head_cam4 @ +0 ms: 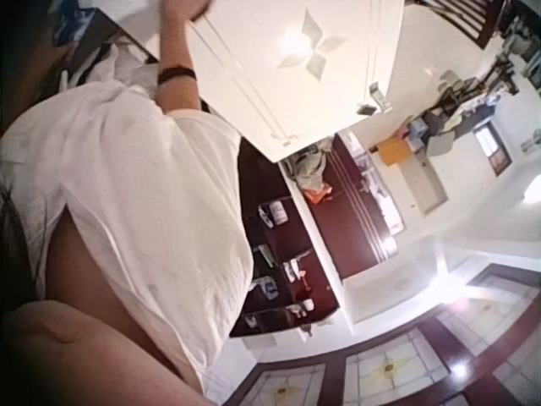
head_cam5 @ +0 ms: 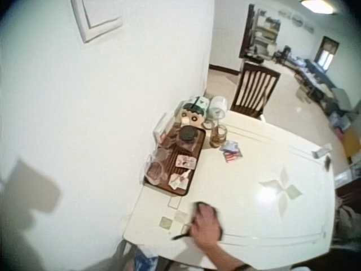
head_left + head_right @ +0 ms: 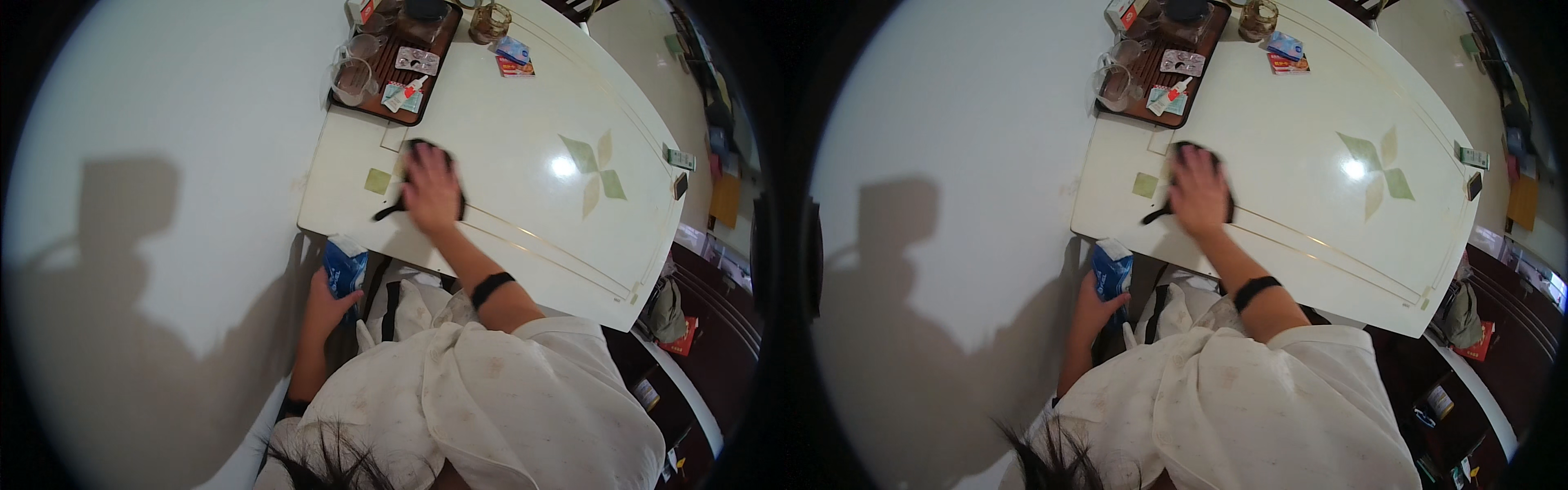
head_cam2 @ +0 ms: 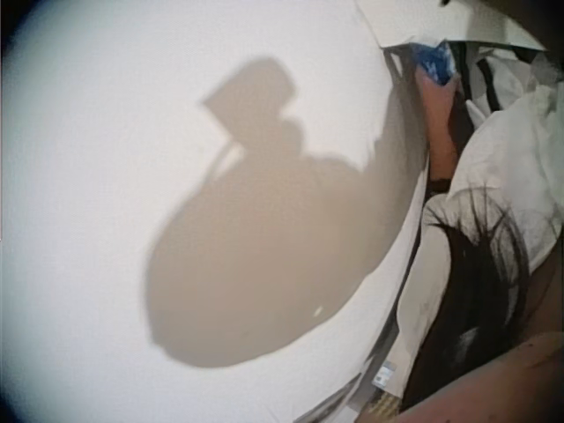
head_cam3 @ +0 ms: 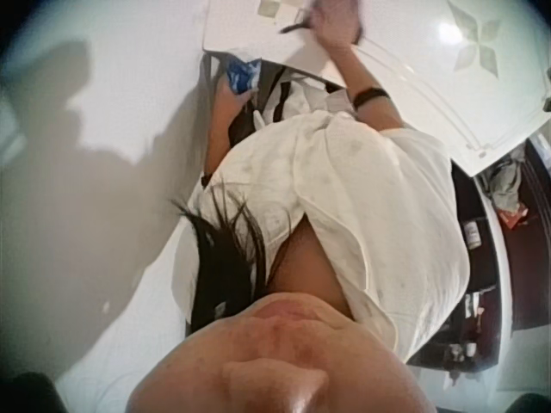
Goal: The person clears a dining table by stacking bowls and a cup, then carries them to the kitchen sink. After rinsing hands, the person returns to the dining area and wipes the table surface with a dark cloth, moving small items aside to clean underneath.
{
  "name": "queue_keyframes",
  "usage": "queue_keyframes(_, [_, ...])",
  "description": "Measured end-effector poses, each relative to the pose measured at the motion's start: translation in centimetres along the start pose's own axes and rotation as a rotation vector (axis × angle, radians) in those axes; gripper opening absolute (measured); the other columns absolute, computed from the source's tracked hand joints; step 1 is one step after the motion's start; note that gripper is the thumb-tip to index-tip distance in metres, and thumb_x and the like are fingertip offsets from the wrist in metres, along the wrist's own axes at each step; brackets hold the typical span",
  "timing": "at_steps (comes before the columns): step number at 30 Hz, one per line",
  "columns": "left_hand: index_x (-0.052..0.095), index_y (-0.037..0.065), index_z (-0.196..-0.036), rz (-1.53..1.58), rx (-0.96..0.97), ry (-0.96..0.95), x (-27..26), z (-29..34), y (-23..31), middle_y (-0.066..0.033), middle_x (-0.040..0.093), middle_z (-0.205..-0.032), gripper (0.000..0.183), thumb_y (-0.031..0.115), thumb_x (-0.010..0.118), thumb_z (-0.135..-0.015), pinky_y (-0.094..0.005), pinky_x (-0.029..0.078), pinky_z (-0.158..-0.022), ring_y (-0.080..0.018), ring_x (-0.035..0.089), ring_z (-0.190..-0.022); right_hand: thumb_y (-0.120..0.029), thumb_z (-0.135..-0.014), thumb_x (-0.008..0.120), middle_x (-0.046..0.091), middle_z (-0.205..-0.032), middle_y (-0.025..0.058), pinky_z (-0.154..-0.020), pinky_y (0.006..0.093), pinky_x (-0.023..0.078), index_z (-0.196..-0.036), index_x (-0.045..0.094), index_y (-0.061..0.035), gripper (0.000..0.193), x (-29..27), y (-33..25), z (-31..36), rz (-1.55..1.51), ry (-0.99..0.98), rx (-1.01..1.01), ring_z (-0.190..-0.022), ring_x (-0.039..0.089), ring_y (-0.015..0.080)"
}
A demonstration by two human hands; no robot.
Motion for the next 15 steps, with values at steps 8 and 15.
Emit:
queue_keyframes(8, [0.053, -0.002, -0.141, 0.068, 0.042, -0.092, -0.6, -1.5, 3.1, -0.0196, 0.061, -0.135, 0.080, 0.021, 0.093, -0.075, -0.0425, 0.048, -0.106, -0.0321, 0.061, -0.122, -0.025, -0.099, 0.061, 0.036, -0.168, 0.0160, -0.122, 0.0653, 0.021, -0.158, 0.046, -0.0141, 0.062, -11.4, 17.8, 16.0, 0.388, 0.163, 0.614, -0.155, 0.031, 0.0403])
queue_keyframes(15, [0.051, -0.002, -0.146, 0.089, 0.038, -0.079, -1.2, -2.8, 2.5, -0.0197, 0.061, -0.135, 0.085, 0.022, 0.093, -0.075, -0.0433, 0.047, -0.107, -0.0335, 0.060, -0.124, -0.011, -0.085, 0.069, 0.039, -0.167, 0.0127, -0.124, 0.0633, 0.022, -0.150, 0.056, -0.0146, 0.066, -4.9, 5.5, 11.3, 0.017, -0.114, 0.138, -0.155, 0.033, 0.0385])
Point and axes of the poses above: each hand's wrist, its own z-axis away from the middle knuckle, its own x-axis out of the palm, y = z × x, the point moved 2 cm from there along -z, towards the middle knuckle
